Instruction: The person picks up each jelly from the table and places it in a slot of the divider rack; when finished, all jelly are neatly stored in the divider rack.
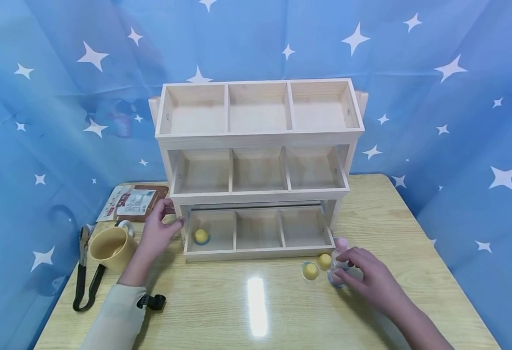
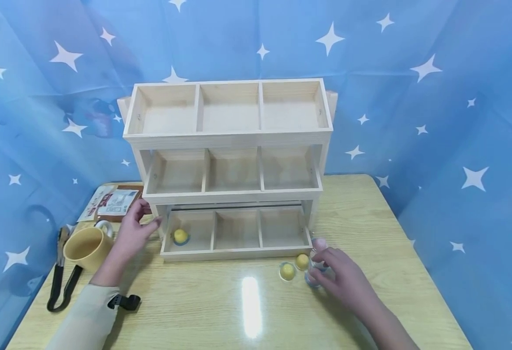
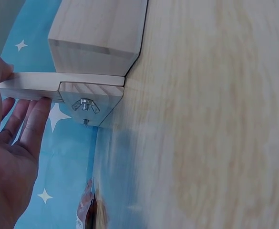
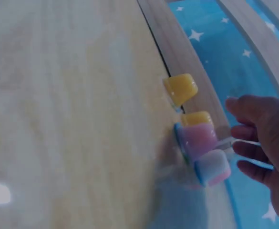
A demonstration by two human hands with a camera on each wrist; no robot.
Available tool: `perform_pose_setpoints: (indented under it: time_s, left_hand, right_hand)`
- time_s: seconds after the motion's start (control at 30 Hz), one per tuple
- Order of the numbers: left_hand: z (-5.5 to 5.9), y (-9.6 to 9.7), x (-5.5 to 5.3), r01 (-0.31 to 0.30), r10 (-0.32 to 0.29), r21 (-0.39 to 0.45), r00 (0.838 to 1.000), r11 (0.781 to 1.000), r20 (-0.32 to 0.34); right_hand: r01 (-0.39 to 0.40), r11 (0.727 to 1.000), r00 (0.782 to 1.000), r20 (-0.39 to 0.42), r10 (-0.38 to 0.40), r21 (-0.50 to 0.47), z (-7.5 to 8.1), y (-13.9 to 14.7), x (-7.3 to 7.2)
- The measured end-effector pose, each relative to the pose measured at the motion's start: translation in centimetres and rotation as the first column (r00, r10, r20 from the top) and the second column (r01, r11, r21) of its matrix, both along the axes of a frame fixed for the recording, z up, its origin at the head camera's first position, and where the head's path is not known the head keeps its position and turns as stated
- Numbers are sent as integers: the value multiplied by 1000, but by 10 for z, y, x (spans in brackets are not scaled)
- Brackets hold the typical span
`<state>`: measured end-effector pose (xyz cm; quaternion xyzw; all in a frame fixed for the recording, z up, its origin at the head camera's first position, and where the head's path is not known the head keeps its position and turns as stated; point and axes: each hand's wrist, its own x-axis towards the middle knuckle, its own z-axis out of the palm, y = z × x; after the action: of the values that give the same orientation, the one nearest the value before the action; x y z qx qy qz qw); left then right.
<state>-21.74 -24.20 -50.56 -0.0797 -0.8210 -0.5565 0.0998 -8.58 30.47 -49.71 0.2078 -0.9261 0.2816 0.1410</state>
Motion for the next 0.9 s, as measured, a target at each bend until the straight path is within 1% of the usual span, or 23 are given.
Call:
perform_pose_setpoints:
  time_s: [0.13, 0.33, 0.5, 0.67, 0.8, 0.9]
  left_hand:
    - [-1, -1, -1, -6, 6, -5, 1000, 1000, -17]
    - [-1, -1, -1, -5, 4, -13, 1000, 1000, -12]
    - [-2, -1, 0, -10, 10, -16, 1000, 1000, 0]
    - [-1, -1, 0, -6, 5, -23, 1000, 1000, -10]
    - [-2, -1, 0, -7, 7, -24, 1000, 1000, -13]
    - [-2, 0, 0, -9, 9, -20, 1000, 1000, -12]
  right_hand:
    - [-9, 1000, 999, -35, 9, 13, -5, 2, 7]
    - [-3, 1000, 1000, -20, 3, 2, -8, 1, 14]
    - [-8, 1000, 1000, -2, 8, -20, -13, -2, 15]
    - [-9, 1000, 1000, -3, 9, 0, -22, -4, 17]
    - [-23, 1000, 1000, 19, 23, 8, -27, -4, 17]
    - [-35, 999, 999, 37, 34, 16, -28, -3, 17]
